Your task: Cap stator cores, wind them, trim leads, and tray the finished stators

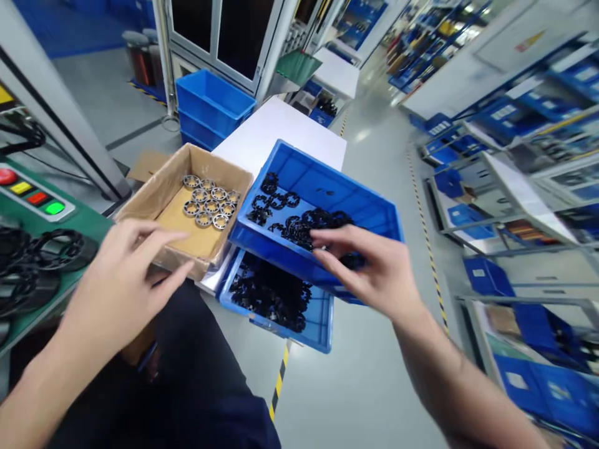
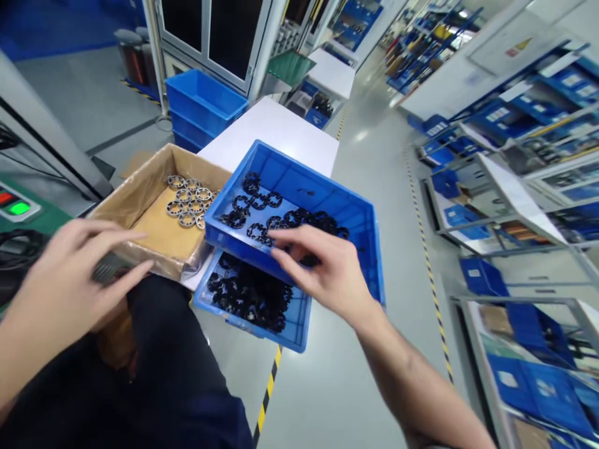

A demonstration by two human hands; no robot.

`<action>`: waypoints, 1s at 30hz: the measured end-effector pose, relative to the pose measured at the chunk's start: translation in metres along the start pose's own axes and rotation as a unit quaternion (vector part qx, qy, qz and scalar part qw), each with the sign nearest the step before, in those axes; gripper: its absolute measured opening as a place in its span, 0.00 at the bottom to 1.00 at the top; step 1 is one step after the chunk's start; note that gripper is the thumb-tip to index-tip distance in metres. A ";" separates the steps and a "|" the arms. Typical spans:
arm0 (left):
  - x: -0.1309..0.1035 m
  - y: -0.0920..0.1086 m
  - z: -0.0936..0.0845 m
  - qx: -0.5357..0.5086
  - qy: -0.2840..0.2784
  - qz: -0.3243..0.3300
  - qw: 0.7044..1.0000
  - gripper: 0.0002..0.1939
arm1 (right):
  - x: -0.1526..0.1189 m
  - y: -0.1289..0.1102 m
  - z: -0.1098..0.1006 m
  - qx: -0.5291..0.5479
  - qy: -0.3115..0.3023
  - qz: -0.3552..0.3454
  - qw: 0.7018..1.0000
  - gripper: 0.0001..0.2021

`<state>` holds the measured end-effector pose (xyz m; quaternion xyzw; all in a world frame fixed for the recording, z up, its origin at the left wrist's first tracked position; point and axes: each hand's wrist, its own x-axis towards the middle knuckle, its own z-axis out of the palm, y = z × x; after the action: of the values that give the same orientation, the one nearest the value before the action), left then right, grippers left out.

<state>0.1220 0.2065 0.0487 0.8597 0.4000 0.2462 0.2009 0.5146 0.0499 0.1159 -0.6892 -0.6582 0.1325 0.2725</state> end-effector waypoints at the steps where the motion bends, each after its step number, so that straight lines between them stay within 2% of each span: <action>1: 0.029 -0.004 0.021 0.030 -0.048 0.006 0.998 0.19 | 0.022 0.013 -0.001 -0.012 -0.035 0.009 0.999 0.12; 3: 0.084 -0.014 0.063 0.099 -0.175 -0.031 0.979 0.27 | 0.068 0.043 0.011 -0.020 -0.130 0.025 0.991 0.16; 5: 0.128 -0.025 0.098 0.162 -0.282 -0.088 0.941 0.35 | 0.105 0.069 0.034 -0.018 -0.186 0.023 0.982 0.19; 7: 0.159 -0.039 0.127 0.190 -0.332 -0.123 0.915 0.42 | 0.125 0.085 0.057 -0.013 -0.235 0.000 0.972 0.24; 9: 0.178 -0.056 0.148 0.199 -0.358 -0.146 0.900 0.48 | 0.129 0.091 0.076 -0.016 -0.275 -0.028 0.961 0.29; 12: 0.191 -0.084 0.170 0.197 -0.404 -0.167 0.877 0.54 | 0.117 0.093 0.092 -0.043 -0.307 -0.035 0.950 0.31; 15: 0.197 -0.107 0.183 0.180 -0.435 -0.166 0.867 0.50 | 0.107 0.097 0.102 -0.068 -0.313 -0.014 0.947 0.26; 19: 0.201 -0.123 0.194 0.153 -0.428 -0.176 0.873 0.37 | 0.107 0.102 0.117 -0.074 -0.314 -0.013 0.946 0.11; 21: 0.201 -0.126 0.197 0.124 -0.415 -0.192 0.880 0.33 | 0.109 0.104 0.121 -0.073 -0.317 -0.015 0.946 0.12; 23: 0.201 -0.127 0.197 0.080 -0.396 -0.218 0.889 0.30 | 0.113 0.105 0.118 -0.071 -0.317 -0.014 0.946 0.20; 25: 0.198 -0.128 0.192 0.021 -0.365 -0.255 0.895 0.26 | 0.119 0.109 0.107 -0.068 -0.310 -0.007 0.948 0.28; 27: 0.195 -0.126 0.184 -0.053 -0.319 -0.305 0.896 0.22 | 0.128 0.116 0.091 -0.066 -0.297 -0.003 0.953 0.28; 30: 0.187 -0.111 0.164 -0.203 -0.220 -0.383 0.874 0.20 | 0.144 0.128 0.064 -0.050 -0.263 0.027 0.963 0.28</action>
<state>0.2567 0.3954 -0.0934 0.6112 0.5851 0.0299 0.5322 0.6011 0.2060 0.0182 -0.6603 -0.6935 0.2834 0.0512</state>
